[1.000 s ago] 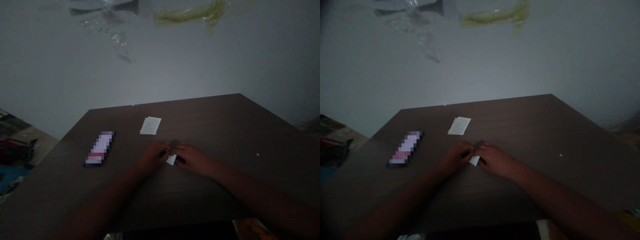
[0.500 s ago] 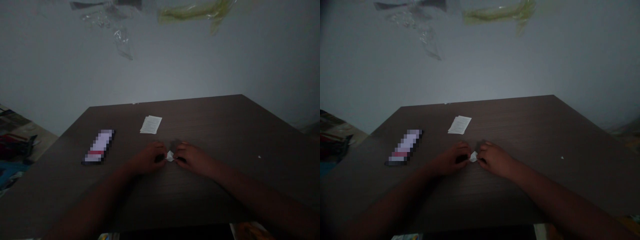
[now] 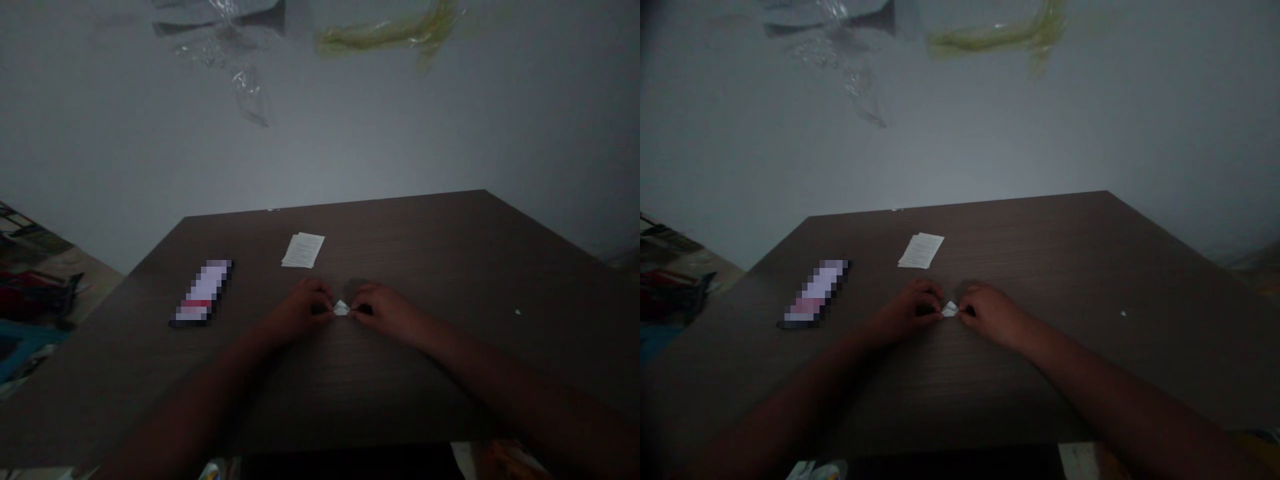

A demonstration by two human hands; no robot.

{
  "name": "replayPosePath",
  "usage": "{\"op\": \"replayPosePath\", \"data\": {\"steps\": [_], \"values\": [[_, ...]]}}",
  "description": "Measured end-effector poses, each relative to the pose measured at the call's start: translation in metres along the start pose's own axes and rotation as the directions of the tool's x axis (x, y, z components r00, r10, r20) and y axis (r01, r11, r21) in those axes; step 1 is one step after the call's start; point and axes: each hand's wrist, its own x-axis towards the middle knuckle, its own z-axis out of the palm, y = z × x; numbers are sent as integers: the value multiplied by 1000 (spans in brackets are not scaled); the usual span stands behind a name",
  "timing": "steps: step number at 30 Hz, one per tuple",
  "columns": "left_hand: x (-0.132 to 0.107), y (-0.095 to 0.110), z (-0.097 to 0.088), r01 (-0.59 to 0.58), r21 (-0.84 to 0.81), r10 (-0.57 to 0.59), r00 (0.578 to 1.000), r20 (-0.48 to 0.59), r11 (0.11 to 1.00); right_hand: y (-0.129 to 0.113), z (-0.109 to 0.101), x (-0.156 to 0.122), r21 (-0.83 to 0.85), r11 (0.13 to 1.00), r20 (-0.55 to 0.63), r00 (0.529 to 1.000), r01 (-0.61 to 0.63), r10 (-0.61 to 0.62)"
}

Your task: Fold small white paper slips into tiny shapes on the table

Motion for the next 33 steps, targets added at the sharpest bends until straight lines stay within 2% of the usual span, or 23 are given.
{"op": "replayPosePath", "data": {"steps": [7,14,19,22,26,29,33], "values": [[-6,5,0,-16,-8,16,999,-40,1000,-4,1,0,-31,999,2,1000,-25,25],[-3,0,22,73,51,-65,989,-135,996,-8,17,-1,-138,984,-116,989,-112,96],[-3,-2,33,58,92,-35,972,-232,994,-7,27,0,-223,967,-208,975,-121,74],[-3,4,35,85,124,-54,970,-236,989,-7,28,0,-241,963,-243,968,-118,58],[-1,14,33,165,119,-143,974,-174,979,-14,28,-3,-299,954,-258,964,-13,-68],[0,19,31,194,61,-181,968,-177,979,-19,31,-8,-339,936,-224,958,94,-177],[-2,21,30,195,6,-191,965,-178,981,-23,34,-13,-361,923,-166,965,130,-201]]}}
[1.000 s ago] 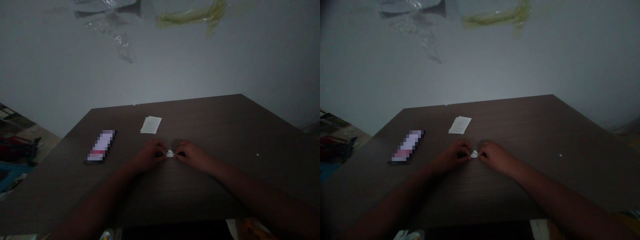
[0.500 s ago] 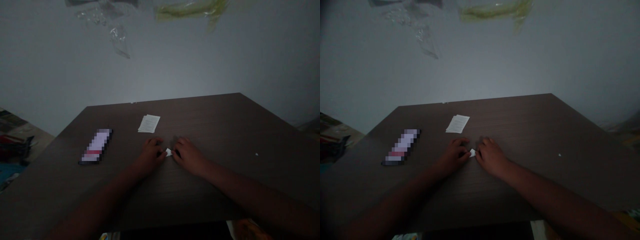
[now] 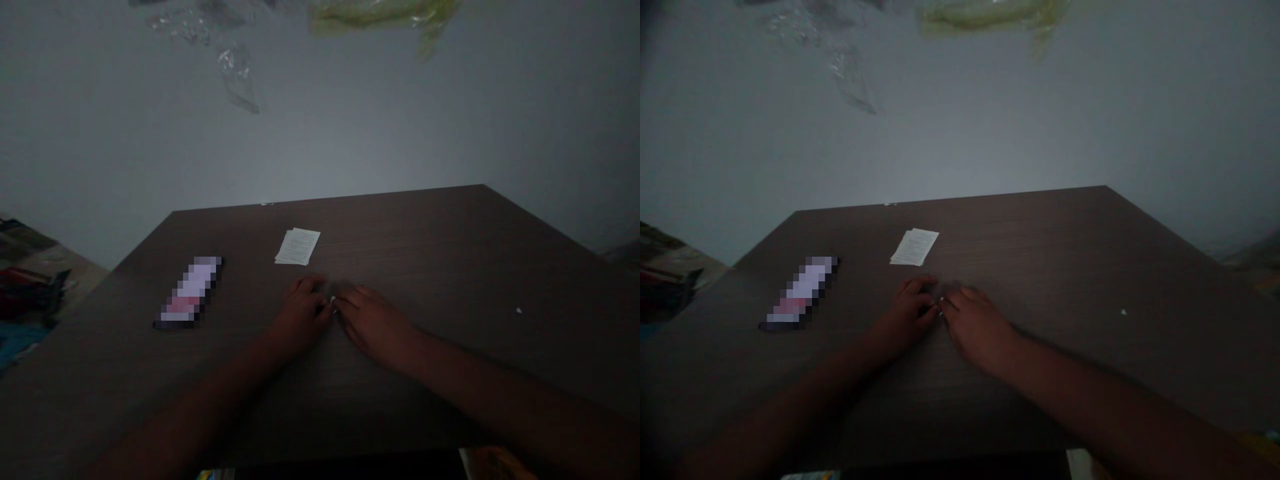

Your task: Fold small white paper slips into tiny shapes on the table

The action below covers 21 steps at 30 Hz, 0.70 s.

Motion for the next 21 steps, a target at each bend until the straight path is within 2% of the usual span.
{"op": "replayPosePath", "data": {"steps": [5,10,16,21], "values": [[2,-9,-13,-26,-61,24,999,-24,998,-2,-7,-3,16,1000,75,997,-7,5],[11,-20,-27,-141,-81,145,989,36,987,-1,-13,-6,55,998,110,994,-22,16],[12,-23,-24,-153,-40,157,981,110,987,3,-15,-9,120,993,124,992,-22,7],[13,-25,-25,-159,-60,164,981,107,986,3,-20,-9,90,995,183,983,-32,15]]}}
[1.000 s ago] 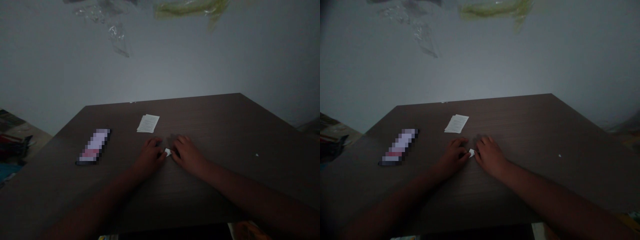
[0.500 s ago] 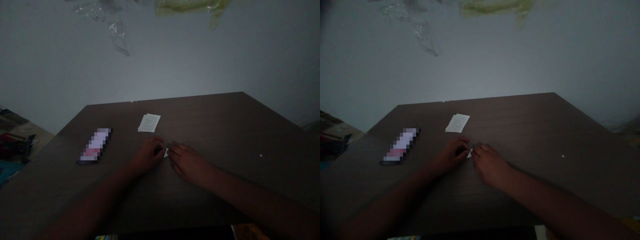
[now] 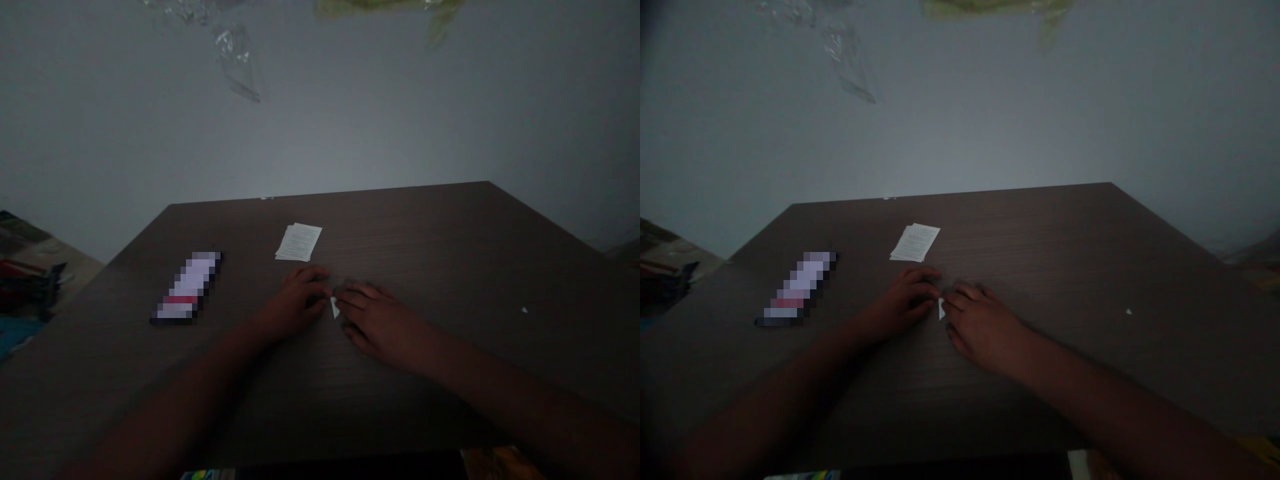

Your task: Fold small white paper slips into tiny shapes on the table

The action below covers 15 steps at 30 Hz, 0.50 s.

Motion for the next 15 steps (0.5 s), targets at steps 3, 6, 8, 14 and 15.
{"op": "replayPosePath", "data": {"steps": [3,6,8,14,15], "values": [[0,-2,1,9,-6,-9,1000,6,1000,-1,-2,-1,-31,999,15,1000,-12,12],[1,-5,5,31,-14,-31,999,14,999,-1,-1,-2,-55,998,16,999,-30,31],[2,-7,8,42,-19,-42,999,0,999,-1,-1,-3,-61,997,13,999,-39,40],[4,-4,12,100,-2,-100,995,-25,995,-1,-5,-2,-49,997,61,996,-54,57],[4,-3,12,108,3,-108,994,-20,994,-1,-6,-2,-43,998,73,996,-55,58]]}}
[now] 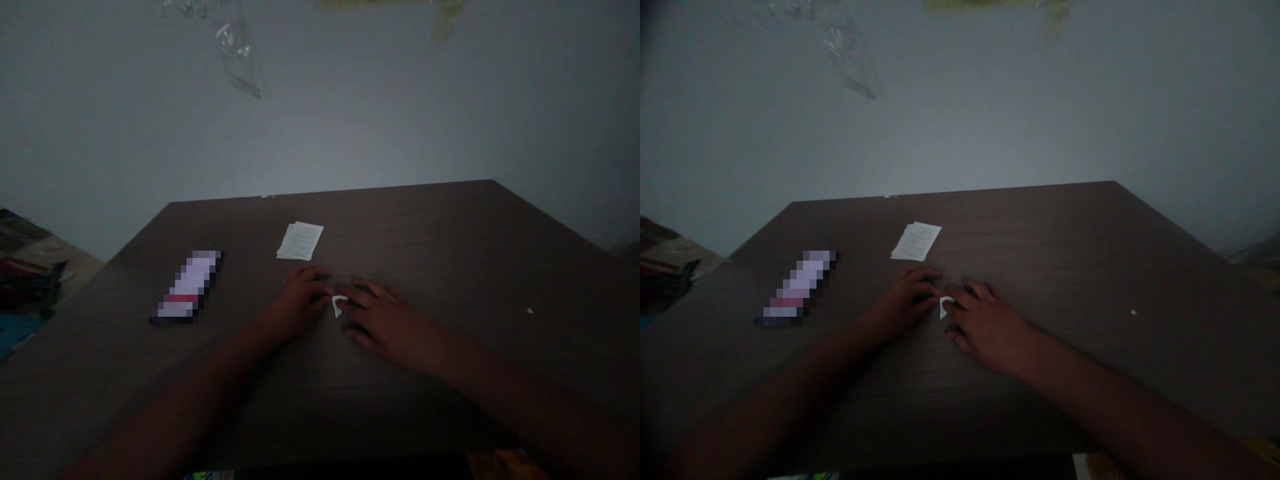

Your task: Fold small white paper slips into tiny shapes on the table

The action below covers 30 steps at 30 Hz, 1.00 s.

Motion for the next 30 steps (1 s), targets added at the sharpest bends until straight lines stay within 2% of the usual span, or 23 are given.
{"op": "replayPosePath", "data": {"steps": [11,20,24,30], "values": [[-2,-2,1,-9,-53,8,1000,-22,999,12,7,-2,94,995,-28,999,36,-34],[-5,10,-4,12,-15,-12,1000,9,1000,11,4,8,100,994,-44,998,50,-45],[-7,15,0,31,23,-31,1000,2,999,19,5,16,161,984,-108,992,80,-63],[-11,25,6,36,7,-36,998,-47,999,20,10,19,172,985,-175,984,1,29]]}}
